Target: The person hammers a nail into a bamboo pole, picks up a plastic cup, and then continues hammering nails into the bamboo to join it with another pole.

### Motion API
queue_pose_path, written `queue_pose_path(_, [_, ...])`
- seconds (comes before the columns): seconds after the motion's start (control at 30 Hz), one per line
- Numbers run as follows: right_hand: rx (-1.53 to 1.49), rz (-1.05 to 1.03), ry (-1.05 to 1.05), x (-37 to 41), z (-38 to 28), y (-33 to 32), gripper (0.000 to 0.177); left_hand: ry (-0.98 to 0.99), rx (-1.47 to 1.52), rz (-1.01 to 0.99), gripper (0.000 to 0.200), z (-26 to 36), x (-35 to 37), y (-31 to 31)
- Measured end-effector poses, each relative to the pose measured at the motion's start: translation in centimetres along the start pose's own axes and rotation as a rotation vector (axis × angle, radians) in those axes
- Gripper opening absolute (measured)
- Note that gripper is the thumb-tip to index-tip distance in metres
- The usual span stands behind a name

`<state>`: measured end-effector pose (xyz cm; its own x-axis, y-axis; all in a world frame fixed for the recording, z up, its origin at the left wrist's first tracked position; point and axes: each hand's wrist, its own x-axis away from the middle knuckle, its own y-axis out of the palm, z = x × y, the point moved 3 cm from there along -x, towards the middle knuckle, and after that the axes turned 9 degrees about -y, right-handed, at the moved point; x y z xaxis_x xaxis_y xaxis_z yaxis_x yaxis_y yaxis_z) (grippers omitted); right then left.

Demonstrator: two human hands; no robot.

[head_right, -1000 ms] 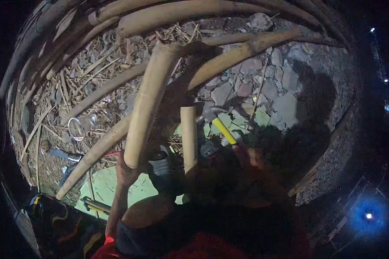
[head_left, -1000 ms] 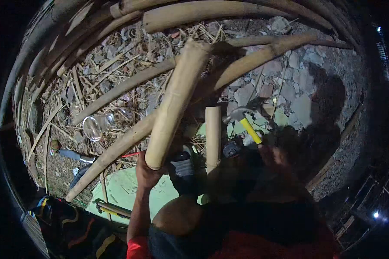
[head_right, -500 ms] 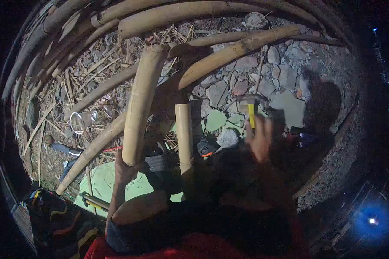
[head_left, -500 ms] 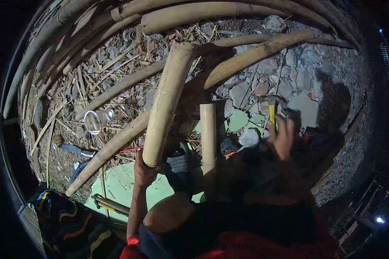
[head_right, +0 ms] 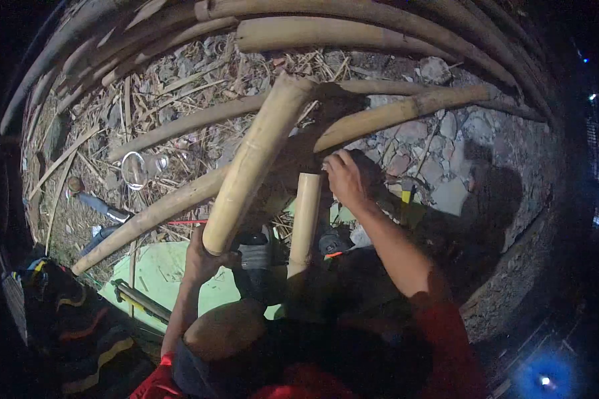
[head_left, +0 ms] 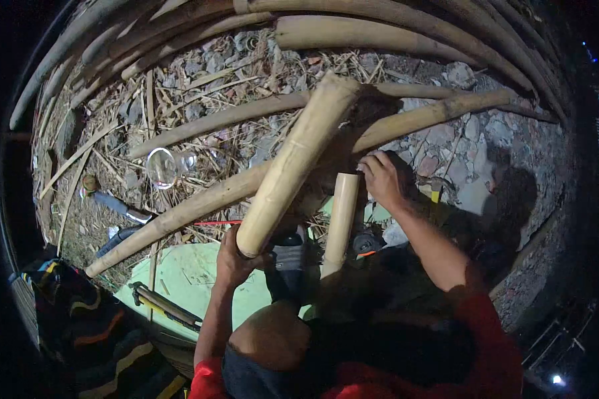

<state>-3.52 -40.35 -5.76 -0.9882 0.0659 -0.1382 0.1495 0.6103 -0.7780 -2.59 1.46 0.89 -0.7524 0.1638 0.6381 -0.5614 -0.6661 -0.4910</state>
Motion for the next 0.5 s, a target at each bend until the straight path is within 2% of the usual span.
queue_pose_path(0.1, [0.023, 0.021, 0.053, -0.4, -0.7, -1.8, 0.015, 0.027, -0.061, 0.005, 0.095, 0.4, -0.1, -0.5])
queue_pose_path(0.2, [-0.047, 0.117, 0.164, -1.9, -4.8, -4.8, 0.017, -0.016, -0.127, -0.015, 0.094, 0.8, -0.2, -1.1])
queue_pose_path(0.23, [-0.140, 0.129, 0.095, -3.1, -6.9, -5.6, 0.017, 0.010, -0.136, 0.008, 0.093, 0.5, -0.2, -1.1])
queue_pose_path(0.33, [-0.173, 0.032, -0.270, -9.0, -15.4, -5.0, 0.018, 0.030, -0.172, 0.041, 0.089, 0.8, -0.1, -1.0])
queue_pose_path(0.4, [-0.500, -0.064, -0.198, -12.5, -20.7, -2.8, 0.016, 0.046, -0.137, 0.036, 0.088, 1.2, 0.0, -1.2])
queue_pose_path(0.47, [-0.579, -0.036, -0.293, -15.5, -24.4, 1.2, 0.015, 0.037, -0.155, 0.052, 0.086, 1.5, 0.0, -1.2])
queue_pose_path(0.5, [-0.640, -0.044, -0.275, -16.7, -26.5, 2.6, 0.016, 0.032, -0.154, 0.059, 0.087, 1.9, 0.1, -1.3])
